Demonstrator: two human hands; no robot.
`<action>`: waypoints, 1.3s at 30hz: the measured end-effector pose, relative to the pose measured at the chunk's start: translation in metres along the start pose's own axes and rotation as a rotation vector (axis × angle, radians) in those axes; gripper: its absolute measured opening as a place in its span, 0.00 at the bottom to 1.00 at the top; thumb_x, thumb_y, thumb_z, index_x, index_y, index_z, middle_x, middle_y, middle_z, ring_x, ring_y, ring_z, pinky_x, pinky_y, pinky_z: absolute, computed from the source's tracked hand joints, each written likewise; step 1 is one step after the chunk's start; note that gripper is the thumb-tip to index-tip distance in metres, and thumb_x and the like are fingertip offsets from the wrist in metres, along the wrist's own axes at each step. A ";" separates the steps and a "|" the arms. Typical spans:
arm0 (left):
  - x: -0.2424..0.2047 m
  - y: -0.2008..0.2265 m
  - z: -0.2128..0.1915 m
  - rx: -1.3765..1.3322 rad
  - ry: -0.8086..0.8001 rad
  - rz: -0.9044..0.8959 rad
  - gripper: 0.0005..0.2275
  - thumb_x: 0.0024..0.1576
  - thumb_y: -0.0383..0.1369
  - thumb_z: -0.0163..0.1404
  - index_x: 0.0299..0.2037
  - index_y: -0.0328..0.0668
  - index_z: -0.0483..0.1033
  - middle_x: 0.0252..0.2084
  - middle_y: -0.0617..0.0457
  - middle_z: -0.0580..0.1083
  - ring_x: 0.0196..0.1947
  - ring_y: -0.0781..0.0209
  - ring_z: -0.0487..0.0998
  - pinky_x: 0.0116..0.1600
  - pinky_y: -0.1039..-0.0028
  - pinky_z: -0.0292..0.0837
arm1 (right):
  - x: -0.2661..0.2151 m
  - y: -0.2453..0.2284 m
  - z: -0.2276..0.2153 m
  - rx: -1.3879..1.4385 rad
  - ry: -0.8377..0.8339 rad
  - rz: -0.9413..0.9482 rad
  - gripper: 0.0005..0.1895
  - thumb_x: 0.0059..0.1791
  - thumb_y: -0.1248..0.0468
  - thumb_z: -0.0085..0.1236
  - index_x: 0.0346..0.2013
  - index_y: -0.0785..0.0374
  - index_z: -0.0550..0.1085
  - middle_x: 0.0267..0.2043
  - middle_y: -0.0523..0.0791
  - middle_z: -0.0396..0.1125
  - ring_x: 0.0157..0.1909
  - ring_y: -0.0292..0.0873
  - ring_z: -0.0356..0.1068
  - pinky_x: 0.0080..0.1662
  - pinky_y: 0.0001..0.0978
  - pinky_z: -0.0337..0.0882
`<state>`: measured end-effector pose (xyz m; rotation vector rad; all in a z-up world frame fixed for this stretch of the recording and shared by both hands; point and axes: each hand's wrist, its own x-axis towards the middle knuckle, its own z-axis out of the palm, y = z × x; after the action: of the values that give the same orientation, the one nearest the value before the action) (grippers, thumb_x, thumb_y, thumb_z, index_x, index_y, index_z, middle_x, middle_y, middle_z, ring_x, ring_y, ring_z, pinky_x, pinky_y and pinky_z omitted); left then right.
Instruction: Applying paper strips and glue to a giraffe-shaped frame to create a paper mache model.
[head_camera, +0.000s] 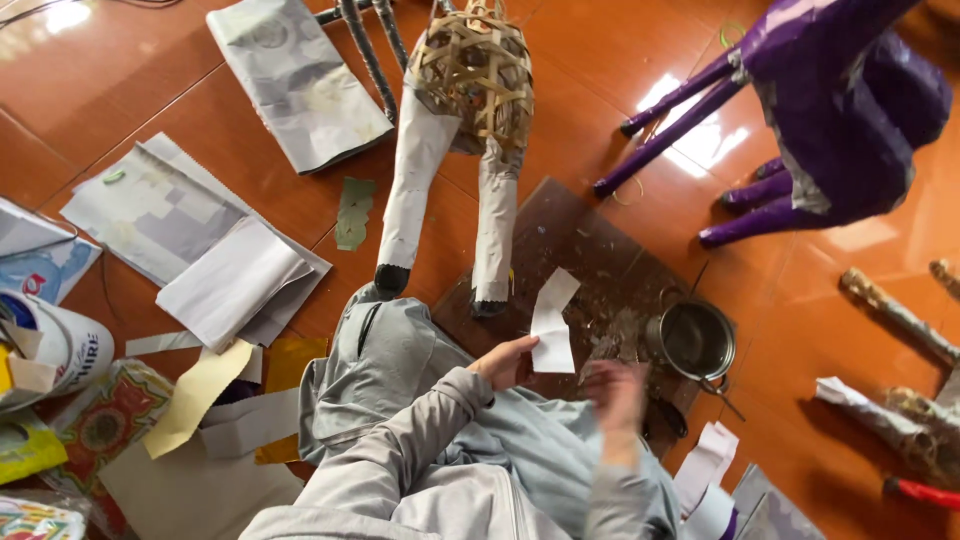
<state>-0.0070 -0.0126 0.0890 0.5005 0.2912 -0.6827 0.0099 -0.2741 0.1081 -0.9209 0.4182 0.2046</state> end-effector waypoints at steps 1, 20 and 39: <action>-0.011 0.005 0.016 -0.019 0.021 -0.025 0.19 0.60 0.48 0.48 0.56 0.51 0.74 0.48 0.61 0.78 0.44 0.66 0.77 0.45 0.75 0.70 | -0.023 0.014 0.032 -0.327 -0.138 0.066 0.30 0.54 0.41 0.39 0.41 0.61 0.81 0.38 0.41 0.74 0.37 0.35 0.72 0.39 0.25 0.69; -0.130 0.158 0.095 0.193 -0.040 0.678 0.31 0.62 0.48 0.51 0.70 0.35 0.59 0.50 0.44 0.74 0.45 0.57 0.77 0.49 0.67 0.75 | -0.071 -0.044 0.143 -0.039 -0.240 -0.431 0.12 0.56 0.69 0.47 0.54 0.67 0.71 0.54 0.48 0.70 0.55 0.43 0.71 0.56 0.36 0.72; -0.210 0.128 0.088 0.532 -0.066 0.419 0.37 0.63 0.50 0.48 0.76 0.33 0.50 0.66 0.46 0.66 0.63 0.58 0.67 0.66 0.67 0.61 | -0.020 -0.035 0.231 -0.119 -0.464 -0.172 0.15 0.52 0.67 0.50 0.53 0.67 0.70 0.50 0.48 0.70 0.51 0.44 0.73 0.53 0.37 0.75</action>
<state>-0.0695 0.1366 0.2945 1.0109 -0.0675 -0.3581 0.0645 -0.1089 0.2657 -0.9870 -0.1035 0.2792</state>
